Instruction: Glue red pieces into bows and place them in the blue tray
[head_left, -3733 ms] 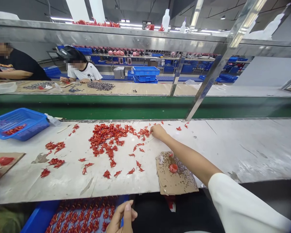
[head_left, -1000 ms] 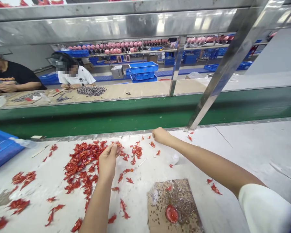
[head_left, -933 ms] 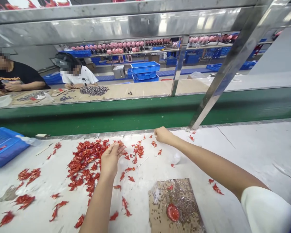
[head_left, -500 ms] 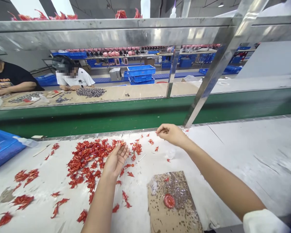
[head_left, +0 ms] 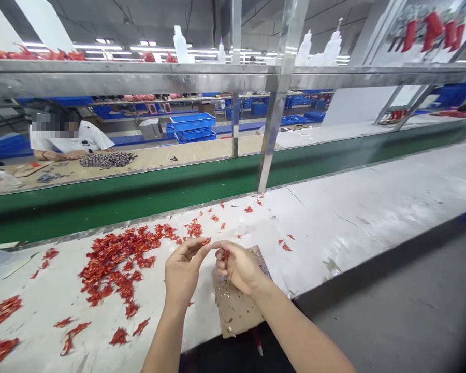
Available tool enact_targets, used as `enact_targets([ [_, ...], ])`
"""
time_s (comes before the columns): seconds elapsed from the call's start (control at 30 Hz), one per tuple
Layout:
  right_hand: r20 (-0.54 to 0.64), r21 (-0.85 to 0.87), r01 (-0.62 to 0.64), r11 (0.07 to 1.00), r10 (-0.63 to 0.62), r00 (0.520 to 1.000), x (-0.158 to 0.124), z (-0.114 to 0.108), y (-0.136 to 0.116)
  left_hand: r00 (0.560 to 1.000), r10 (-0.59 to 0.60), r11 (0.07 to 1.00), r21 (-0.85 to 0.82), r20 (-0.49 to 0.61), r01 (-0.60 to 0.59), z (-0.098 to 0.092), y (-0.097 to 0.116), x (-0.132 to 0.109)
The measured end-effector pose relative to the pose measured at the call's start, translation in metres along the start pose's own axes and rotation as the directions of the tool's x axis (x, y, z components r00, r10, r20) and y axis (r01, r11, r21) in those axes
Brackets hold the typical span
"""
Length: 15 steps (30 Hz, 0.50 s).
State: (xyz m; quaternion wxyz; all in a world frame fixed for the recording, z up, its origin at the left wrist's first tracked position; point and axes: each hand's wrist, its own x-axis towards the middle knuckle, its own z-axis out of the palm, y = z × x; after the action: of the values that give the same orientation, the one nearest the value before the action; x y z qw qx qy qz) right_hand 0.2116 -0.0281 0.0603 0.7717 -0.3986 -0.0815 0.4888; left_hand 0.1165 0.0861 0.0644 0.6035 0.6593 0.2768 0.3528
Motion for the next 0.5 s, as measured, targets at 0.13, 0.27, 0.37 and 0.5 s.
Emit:
enact_targets([
  [0.13, 0.066, 0.023, 0.026, 0.999, -0.028, 0.997, -0.022, -0.001, -0.002, 0.986, 0.155, 0.959, 0.232, 0.056, -0.163, 0.004, 0.005, -0.027],
  [0.27, 0.077, 0.008, 0.035, 0.999, -0.036, 0.996, -0.034, -0.011, -0.003, 0.823, 0.535, 0.685, 0.473, 0.188, -0.554, 0.009, 0.004, -0.038],
  [0.37, 0.081, 0.006, 0.008, 1.000, -0.009, 0.997, -0.038, -0.023, -0.006, 0.694, 0.660, 0.508, 0.511, 0.286, -0.694, 0.014, 0.003, -0.040],
  [0.5, 0.105, 0.012, -0.128, 0.992, 0.126, 0.986, -0.035, -0.042, -0.013, 0.698, 0.615, 0.525, 0.469, 0.368, -0.710, 0.020, 0.006, -0.043],
])
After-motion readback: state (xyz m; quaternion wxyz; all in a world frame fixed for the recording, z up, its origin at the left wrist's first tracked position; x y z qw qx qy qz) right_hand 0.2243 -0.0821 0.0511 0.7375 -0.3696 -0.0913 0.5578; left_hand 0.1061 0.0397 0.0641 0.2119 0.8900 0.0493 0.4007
